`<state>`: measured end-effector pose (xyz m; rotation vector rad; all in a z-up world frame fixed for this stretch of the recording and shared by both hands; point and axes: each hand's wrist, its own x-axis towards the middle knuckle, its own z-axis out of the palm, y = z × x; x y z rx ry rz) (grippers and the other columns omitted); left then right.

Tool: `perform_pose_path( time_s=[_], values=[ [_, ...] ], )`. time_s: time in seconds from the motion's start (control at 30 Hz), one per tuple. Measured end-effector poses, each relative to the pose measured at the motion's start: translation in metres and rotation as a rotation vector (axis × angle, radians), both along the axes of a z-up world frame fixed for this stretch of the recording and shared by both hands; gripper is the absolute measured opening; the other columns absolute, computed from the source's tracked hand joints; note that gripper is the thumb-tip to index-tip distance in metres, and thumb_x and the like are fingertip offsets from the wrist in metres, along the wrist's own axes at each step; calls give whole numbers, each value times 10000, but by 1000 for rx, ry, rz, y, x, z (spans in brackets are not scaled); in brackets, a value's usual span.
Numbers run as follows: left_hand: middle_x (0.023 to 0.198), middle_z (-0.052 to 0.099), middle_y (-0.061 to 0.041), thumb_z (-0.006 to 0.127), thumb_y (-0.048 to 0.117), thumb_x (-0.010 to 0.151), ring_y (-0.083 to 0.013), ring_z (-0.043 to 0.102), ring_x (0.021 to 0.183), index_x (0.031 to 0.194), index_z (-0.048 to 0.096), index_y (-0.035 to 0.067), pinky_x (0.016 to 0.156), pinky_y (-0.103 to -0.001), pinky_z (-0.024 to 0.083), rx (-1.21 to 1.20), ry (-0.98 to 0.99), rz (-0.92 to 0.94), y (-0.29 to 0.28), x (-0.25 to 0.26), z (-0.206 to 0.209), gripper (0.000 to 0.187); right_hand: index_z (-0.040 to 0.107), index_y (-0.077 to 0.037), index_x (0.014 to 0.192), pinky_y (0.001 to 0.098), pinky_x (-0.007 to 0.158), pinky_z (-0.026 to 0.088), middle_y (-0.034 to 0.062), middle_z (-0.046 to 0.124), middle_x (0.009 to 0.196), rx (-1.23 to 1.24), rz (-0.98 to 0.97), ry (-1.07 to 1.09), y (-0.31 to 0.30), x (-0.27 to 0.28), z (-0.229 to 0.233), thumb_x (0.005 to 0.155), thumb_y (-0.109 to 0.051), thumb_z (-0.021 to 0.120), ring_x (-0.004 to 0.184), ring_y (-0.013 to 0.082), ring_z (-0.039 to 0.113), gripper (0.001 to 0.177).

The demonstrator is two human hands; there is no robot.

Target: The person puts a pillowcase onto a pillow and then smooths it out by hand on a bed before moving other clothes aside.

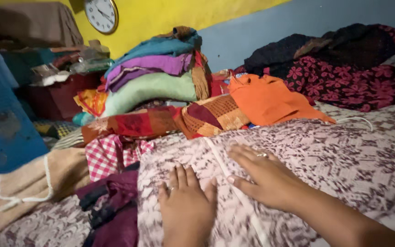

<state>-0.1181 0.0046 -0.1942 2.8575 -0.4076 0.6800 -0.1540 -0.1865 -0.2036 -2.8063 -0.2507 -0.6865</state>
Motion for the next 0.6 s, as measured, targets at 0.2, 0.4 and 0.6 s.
perform_pose_path(
  time_s=[0.2, 0.4, 0.6],
  values=[
    [1625, 321, -191, 463, 587, 899, -351, 234, 1511, 1518, 390, 18, 1170, -589, 175, -85, -137, -24, 1, 6, -15, 844, 350, -89, 1550, 575, 1125, 200, 108, 285, 1671, -43, 9, -265, 10, -17, 8, 954, -409, 527, 1532, 279, 235, 699],
    [1603, 370, -182, 453, 533, 907, -325, 260, 1507, 1487, 418, 8, 1142, -561, 195, -145, -265, -3, 0, -10, -25, 783, 329, -198, 1607, 541, 1205, 142, 66, 260, 1677, -43, -15, 121, 15, -5, -6, 980, -417, 488, 1549, 221, 194, 683],
    [1610, 351, -168, 460, 558, 892, -319, 253, 1518, 1510, 398, 27, 1152, -565, 181, -90, -103, 20, 2, -11, -32, 816, 300, -75, 1572, 550, 1154, 151, 187, 240, 1649, -71, 19, -224, 16, -9, -1, 988, -403, 501, 1554, 330, 199, 699]
  ],
)
